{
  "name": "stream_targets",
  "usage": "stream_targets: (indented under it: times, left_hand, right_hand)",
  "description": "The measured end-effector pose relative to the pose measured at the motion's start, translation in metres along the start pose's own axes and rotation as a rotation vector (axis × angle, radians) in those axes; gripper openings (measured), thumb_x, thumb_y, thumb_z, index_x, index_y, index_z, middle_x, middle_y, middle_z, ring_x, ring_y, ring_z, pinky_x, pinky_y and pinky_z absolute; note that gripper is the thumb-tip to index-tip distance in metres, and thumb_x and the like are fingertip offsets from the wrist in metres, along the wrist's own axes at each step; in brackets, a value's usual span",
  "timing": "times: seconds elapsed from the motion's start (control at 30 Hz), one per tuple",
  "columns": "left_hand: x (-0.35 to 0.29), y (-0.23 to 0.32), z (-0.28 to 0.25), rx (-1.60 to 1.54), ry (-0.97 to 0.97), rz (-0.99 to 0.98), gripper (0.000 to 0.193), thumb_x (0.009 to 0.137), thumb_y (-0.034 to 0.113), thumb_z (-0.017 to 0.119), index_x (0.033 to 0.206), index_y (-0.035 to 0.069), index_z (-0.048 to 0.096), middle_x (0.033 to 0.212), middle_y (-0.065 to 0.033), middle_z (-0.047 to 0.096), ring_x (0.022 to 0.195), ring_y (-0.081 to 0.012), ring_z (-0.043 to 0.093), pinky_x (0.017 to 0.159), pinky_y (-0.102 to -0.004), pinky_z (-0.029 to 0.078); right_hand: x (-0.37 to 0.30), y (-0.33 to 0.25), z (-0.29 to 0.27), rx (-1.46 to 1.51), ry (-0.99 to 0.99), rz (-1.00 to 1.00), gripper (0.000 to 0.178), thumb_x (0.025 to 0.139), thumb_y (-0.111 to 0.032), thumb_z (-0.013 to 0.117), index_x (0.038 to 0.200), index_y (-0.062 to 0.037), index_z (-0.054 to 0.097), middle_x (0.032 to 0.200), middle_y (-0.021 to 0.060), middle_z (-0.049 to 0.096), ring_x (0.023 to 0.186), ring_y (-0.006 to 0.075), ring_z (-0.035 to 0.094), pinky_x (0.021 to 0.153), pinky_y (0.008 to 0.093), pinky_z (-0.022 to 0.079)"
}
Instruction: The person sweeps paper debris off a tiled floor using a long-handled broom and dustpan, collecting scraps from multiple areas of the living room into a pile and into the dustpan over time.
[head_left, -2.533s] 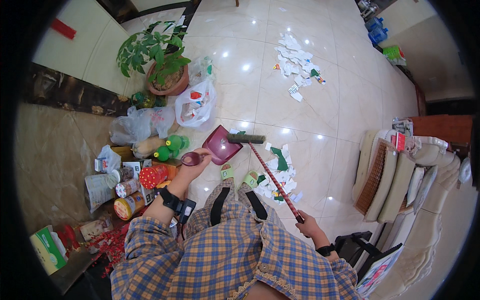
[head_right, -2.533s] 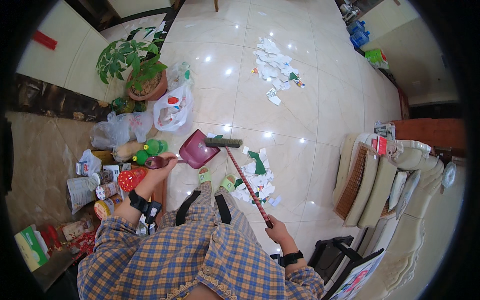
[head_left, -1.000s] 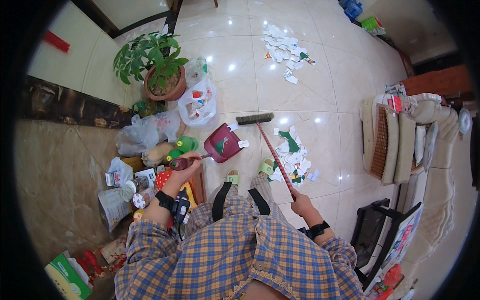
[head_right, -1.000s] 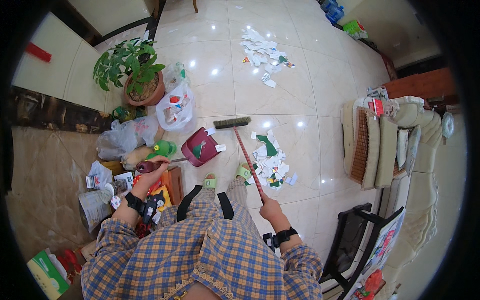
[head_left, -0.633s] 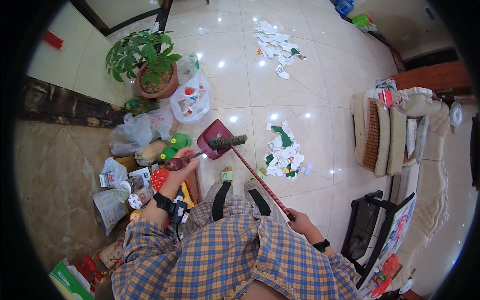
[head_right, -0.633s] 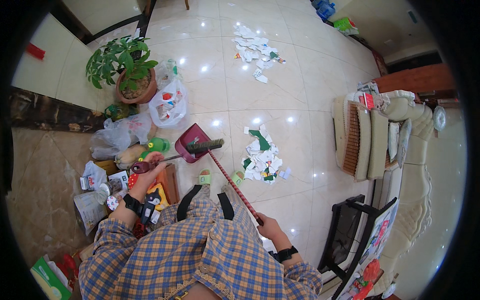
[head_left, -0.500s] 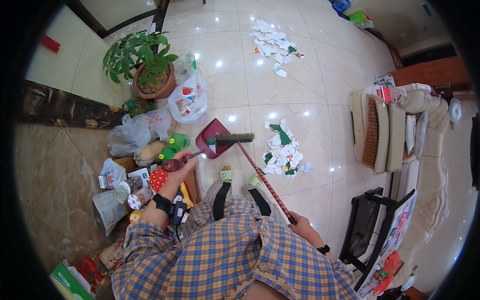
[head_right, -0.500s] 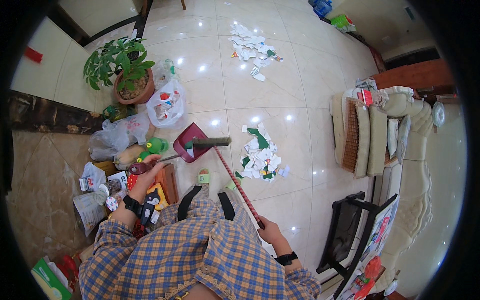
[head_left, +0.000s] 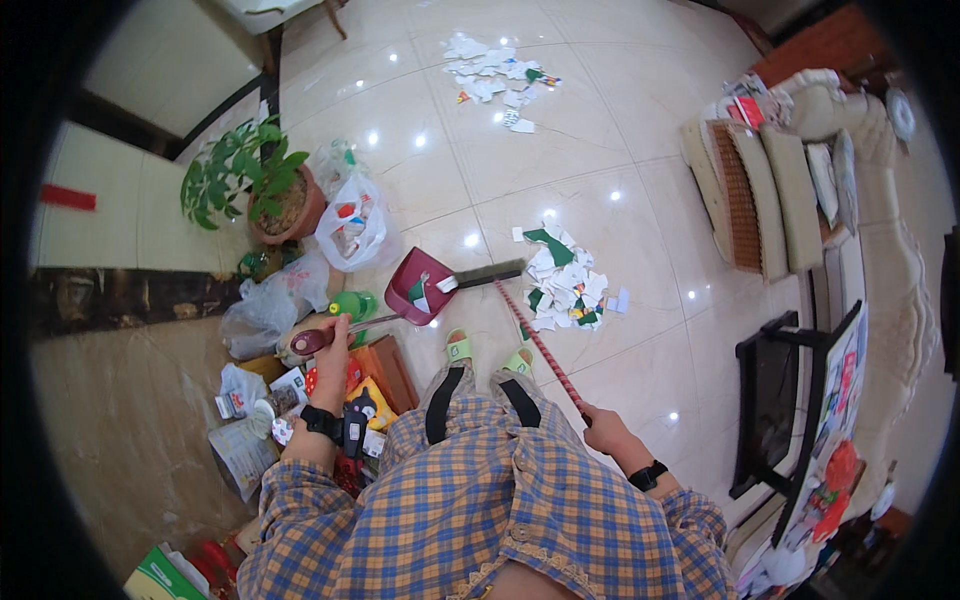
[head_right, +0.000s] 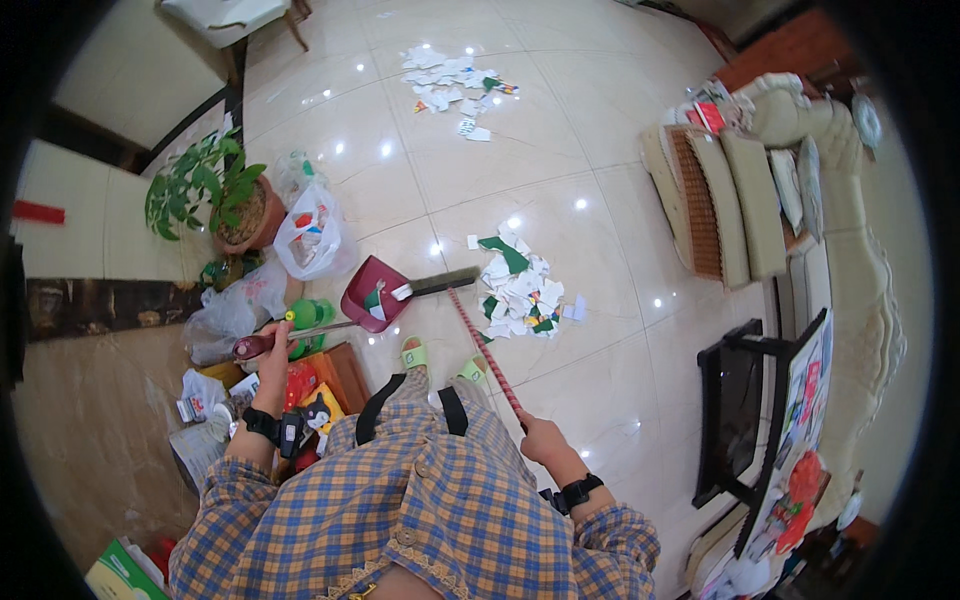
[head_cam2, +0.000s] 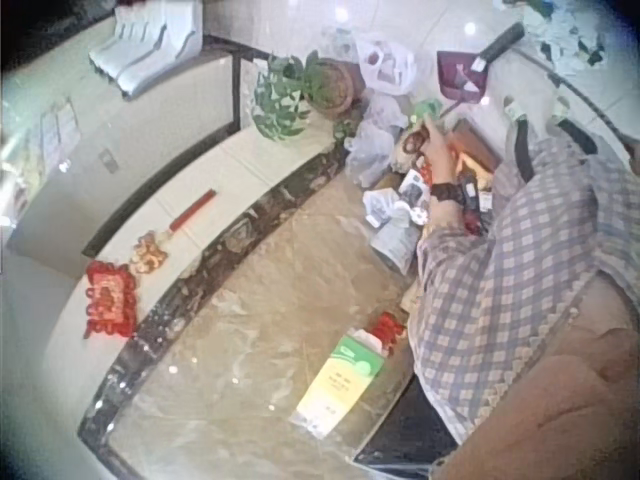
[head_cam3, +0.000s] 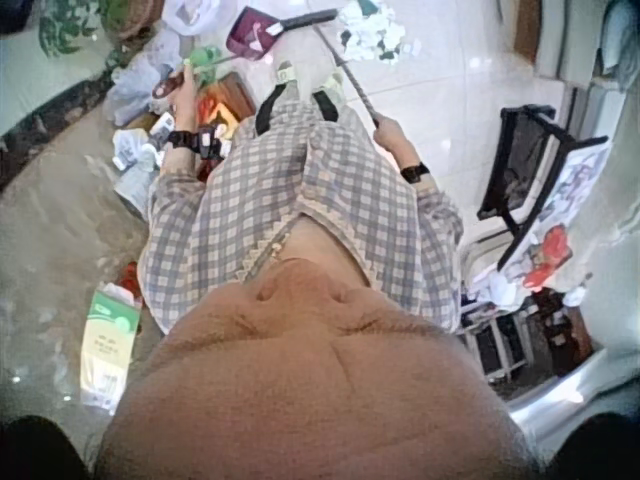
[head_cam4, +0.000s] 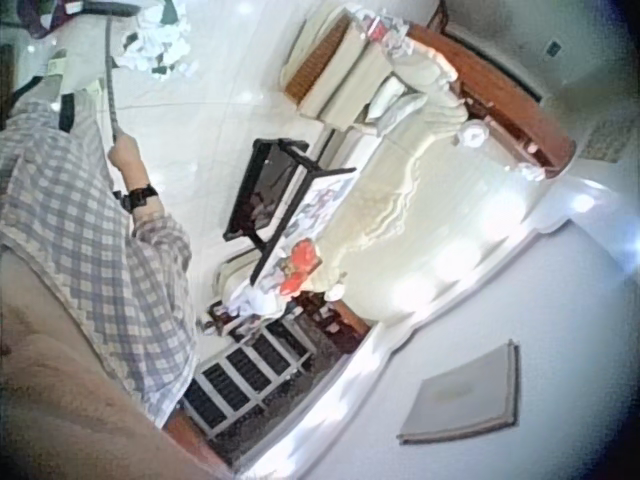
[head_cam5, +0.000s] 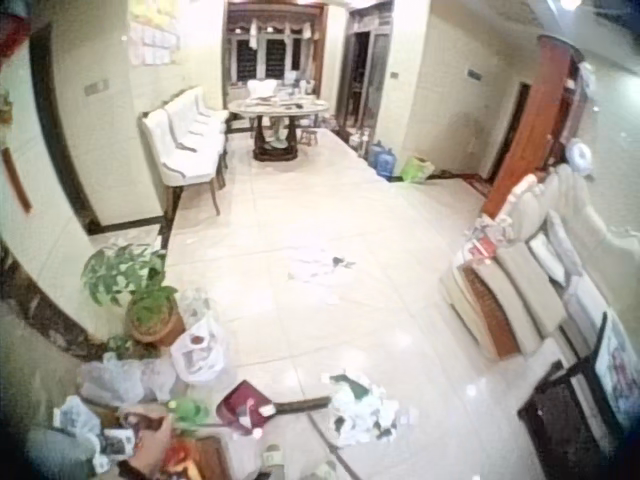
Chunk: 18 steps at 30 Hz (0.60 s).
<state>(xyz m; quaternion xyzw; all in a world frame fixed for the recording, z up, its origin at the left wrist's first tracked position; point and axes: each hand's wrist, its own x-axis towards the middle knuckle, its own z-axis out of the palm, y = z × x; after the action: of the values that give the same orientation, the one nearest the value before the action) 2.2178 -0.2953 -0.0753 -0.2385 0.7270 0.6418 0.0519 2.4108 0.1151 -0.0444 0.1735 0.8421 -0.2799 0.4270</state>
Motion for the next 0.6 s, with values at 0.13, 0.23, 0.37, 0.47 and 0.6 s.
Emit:
stream_targets:
  times: [0.13,0.23,0.37,0.47,0.6]
  left_hand:
    - [-0.002,0.008,0.027,-0.016,-0.048,0.040,0.020,0.081,0.025,0.052,0.086,0.005,0.049,0.086,-0.0030,0.055,0.075,-0.0087,0.050,0.062,-0.0206,0.043]
    - [-0.004,0.015,0.047,0.079,-0.164,0.028,0.018,0.082,0.022,0.052,0.087,0.005,0.047,0.092,-0.0056,0.054,0.085,-0.0117,0.051,0.069,-0.0243,0.045]
    - [-0.008,0.017,0.081,0.064,-0.182,0.108,0.017,0.080,0.021,0.055,0.082,0.005,0.051,0.075,-0.0006,0.053,0.062,-0.0065,0.047,0.054,-0.0198,0.040]
    - [-0.004,0.009,0.105,0.164,-0.372,0.221,0.012,0.077,0.014,0.059,0.080,0.004,0.053,0.067,-0.0009,0.052,0.058,-0.0065,0.046,0.053,-0.0192,0.039]
    - [-0.016,0.018,0.145,0.254,-0.538,0.295,0.012,0.077,0.012,0.058,0.078,0.001,0.054,0.069,-0.0032,0.055,0.063,-0.0081,0.050,0.057,-0.0201,0.041]
  right_hand:
    - [-0.008,0.017,0.004,0.086,-0.024,-0.059,0.052,0.064,-0.006,0.051,0.115,-0.0110,0.043,0.088,0.0171,0.057,0.081,0.0307,0.055,0.072,0.0342,0.043]
    - [-0.019,0.040,0.013,0.207,0.014,-0.109,0.052,0.065,-0.008,0.054,0.115,-0.0115,0.044,0.088,0.0151,0.058,0.081,0.0277,0.055,0.071,0.0322,0.044]
    - [-0.045,0.066,0.017,0.332,0.100,-0.037,0.052,0.066,-0.009,0.056,0.116,-0.0118,0.043,0.085,0.0142,0.059,0.078,0.0241,0.056,0.069,0.0300,0.044]
    - [-0.058,0.090,0.027,0.416,0.158,0.097,0.055,0.068,-0.009,0.056,0.120,-0.0111,0.038,0.072,0.0133,0.058,0.058,0.0176,0.056,0.055,0.0281,0.045]
    - [-0.068,0.106,0.032,0.757,0.205,0.300,0.059,0.068,-0.007,0.055,0.123,-0.0080,0.034,0.065,0.0094,0.055,0.047,0.0138,0.051,0.044,0.0264,0.042]
